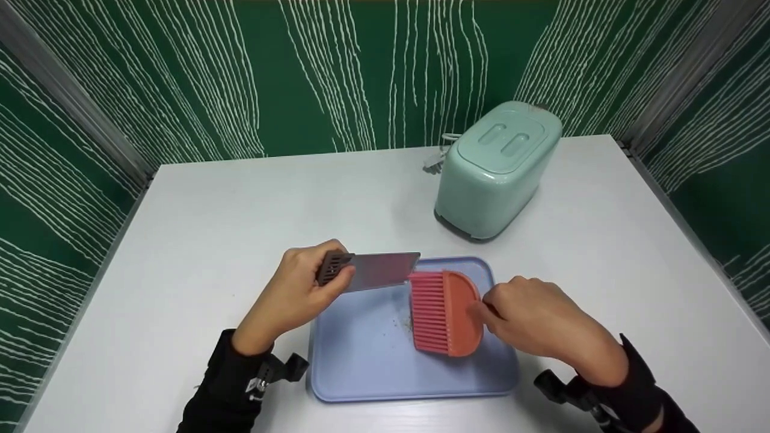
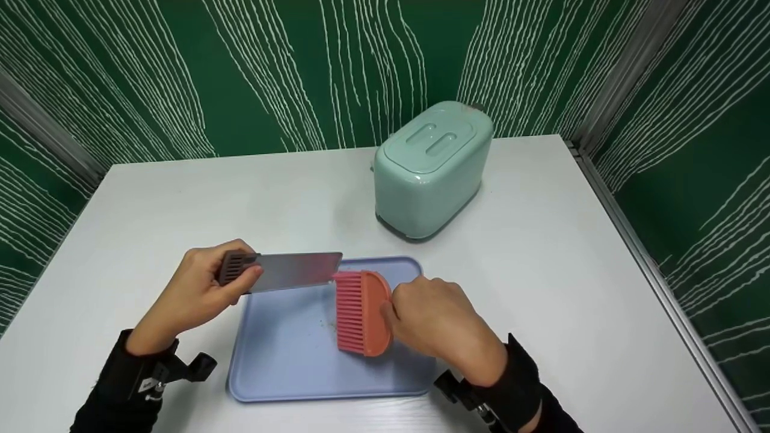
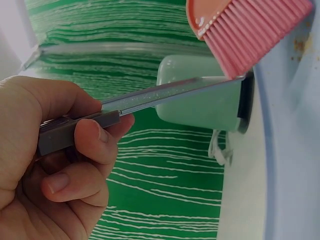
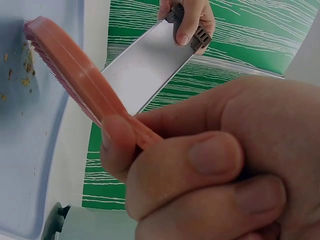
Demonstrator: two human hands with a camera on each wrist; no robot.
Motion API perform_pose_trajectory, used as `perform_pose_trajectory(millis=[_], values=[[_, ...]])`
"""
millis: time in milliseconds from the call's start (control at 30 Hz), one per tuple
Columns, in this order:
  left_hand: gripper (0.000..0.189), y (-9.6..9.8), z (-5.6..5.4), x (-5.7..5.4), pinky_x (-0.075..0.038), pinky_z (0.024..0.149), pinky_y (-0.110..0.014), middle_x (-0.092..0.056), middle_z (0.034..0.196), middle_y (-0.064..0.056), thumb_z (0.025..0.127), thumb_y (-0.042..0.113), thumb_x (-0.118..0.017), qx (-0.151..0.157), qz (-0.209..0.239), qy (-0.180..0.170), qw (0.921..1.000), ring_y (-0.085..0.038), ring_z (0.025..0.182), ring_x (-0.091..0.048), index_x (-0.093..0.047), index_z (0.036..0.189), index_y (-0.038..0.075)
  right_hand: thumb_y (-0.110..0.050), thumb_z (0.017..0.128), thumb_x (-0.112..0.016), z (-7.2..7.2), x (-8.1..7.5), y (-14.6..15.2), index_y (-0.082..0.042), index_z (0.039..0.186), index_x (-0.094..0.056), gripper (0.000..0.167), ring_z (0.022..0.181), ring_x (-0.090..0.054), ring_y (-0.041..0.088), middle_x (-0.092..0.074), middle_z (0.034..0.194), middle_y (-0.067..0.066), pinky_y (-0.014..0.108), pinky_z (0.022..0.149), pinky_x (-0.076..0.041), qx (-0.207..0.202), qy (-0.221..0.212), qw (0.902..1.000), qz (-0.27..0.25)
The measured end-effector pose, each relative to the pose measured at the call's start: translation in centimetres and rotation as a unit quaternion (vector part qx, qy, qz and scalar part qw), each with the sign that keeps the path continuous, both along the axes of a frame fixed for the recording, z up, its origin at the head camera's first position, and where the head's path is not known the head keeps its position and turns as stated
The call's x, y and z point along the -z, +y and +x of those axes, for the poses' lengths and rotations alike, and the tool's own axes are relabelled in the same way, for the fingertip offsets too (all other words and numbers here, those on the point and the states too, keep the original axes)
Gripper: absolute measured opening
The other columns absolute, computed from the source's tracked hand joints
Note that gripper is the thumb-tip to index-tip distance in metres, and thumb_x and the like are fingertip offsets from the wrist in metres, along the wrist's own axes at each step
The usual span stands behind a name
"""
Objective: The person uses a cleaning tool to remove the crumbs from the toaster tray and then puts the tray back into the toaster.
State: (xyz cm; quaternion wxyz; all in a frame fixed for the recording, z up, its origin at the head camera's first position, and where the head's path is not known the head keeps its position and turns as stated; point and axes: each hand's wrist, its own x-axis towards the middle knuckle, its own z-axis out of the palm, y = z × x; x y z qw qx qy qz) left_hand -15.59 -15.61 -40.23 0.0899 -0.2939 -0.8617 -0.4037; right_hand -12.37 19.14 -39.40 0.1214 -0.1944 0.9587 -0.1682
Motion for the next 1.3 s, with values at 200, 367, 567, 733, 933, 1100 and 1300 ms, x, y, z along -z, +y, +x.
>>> perform_pose_trajectory(millis=[200, 367, 567, 733, 933, 1100, 1300], values=[[0.009, 0.0, 0.0, 0.0, -0.043, 0.056, -0.022, -0.058, 0.071, 0.002, 0.099, 0.010, -0.072, 0.001, -0.002, 0.006, 1.0000, -0.006, 0.061, -0.051, -0.066, 0.092, 0.009, -0.036, 0.107, -0.061, 0.1, 0.2, -0.2, -0.023, 0.060, -0.048, 0.051, 0.053, -0.042, 0.009, -0.043, 0.056, -0.009, 0.028, 0.050, -0.031, -0.009, 0.000, 0.9999, 0.007], [0.010, 0.0, -0.1, 0.0, -0.043, 0.056, -0.022, -0.057, 0.070, 0.003, 0.099, 0.011, -0.072, 0.000, -0.002, 0.007, 1.0000, -0.006, 0.061, -0.051, -0.066, 0.091, 0.010, -0.036, 0.107, -0.061, 0.2, 0.2, -0.2, -0.023, 0.060, -0.048, 0.051, 0.053, -0.042, 0.009, -0.042, 0.056, -0.010, 0.028, 0.050, -0.032, -0.017, -0.010, 0.9998, 0.006], [0.010, 0.0, -0.1, 0.0, -0.043, 0.056, -0.022, -0.057, 0.070, 0.003, 0.099, 0.011, -0.072, 0.000, -0.001, 0.004, 1.0000, -0.006, 0.061, -0.051, -0.066, 0.091, 0.010, -0.034, 0.107, -0.061, 0.3, 0.3, -0.1, -0.024, 0.059, -0.047, 0.051, 0.052, -0.039, 0.007, -0.040, 0.055, -0.012, 0.027, 0.050, -0.031, -0.030, -0.016, 0.9994, 0.009], [0.009, -0.1, -0.1, 0.1, -0.044, 0.057, -0.022, -0.059, 0.072, 0.002, 0.099, 0.011, -0.072, 0.002, -0.002, 0.006, 1.0000, -0.006, 0.062, -0.052, -0.067, 0.092, 0.010, -0.034, 0.106, -0.064, 0.4, 0.4, 0.1, -0.023, 0.059, -0.046, 0.052, 0.051, -0.038, 0.006, -0.038, 0.055, -0.012, 0.025, 0.050, -0.029, -0.047, -0.023, 0.9986, 0.004], [0.008, -0.1, -0.1, 0.2, -0.044, 0.056, -0.022, -0.060, 0.072, 0.001, 0.099, 0.011, -0.073, 0.001, -0.001, 0.007, 1.0000, -0.006, 0.062, -0.052, -0.067, 0.094, 0.009, -0.034, 0.106, -0.064, 0.4, 0.0, 0.3, -0.023, 0.059, -0.046, 0.052, 0.052, -0.039, 0.006, -0.038, 0.056, -0.012, 0.025, 0.050, -0.030, -0.051, -0.047, 0.9976, 0.000], [0.008, 0.0, -0.1, 0.2, -0.044, 0.056, -0.022, -0.060, 0.072, 0.001, 0.099, 0.011, -0.073, 0.001, 0.000, 0.009, 1.0000, -0.006, 0.062, -0.052, -0.067, 0.093, 0.009, -0.036, 0.107, -0.062, 0.3, -0.4, 0.7, -0.024, 0.060, -0.049, 0.051, 0.053, -0.041, 0.005, -0.042, 0.057, -0.013, 0.025, 0.051, -0.031, -0.053, -0.042, 0.9977, 0.003], [0.009, -0.1, -0.2, 0.2, -0.043, 0.056, -0.022, -0.059, 0.071, 0.002, 0.099, 0.010, -0.072, 0.002, 0.000, 0.008, 1.0000, -0.006, 0.061, -0.051, -0.066, 0.092, 0.009, -0.039, 0.107, -0.062, 0.1, -0.8, 1.3, -0.024, 0.062, -0.057, 0.048, 0.055, -0.042, 0.004, -0.049, 0.060, -0.014, 0.024, 0.052, -0.033, -0.055, -0.041, 0.9976, -0.012]])
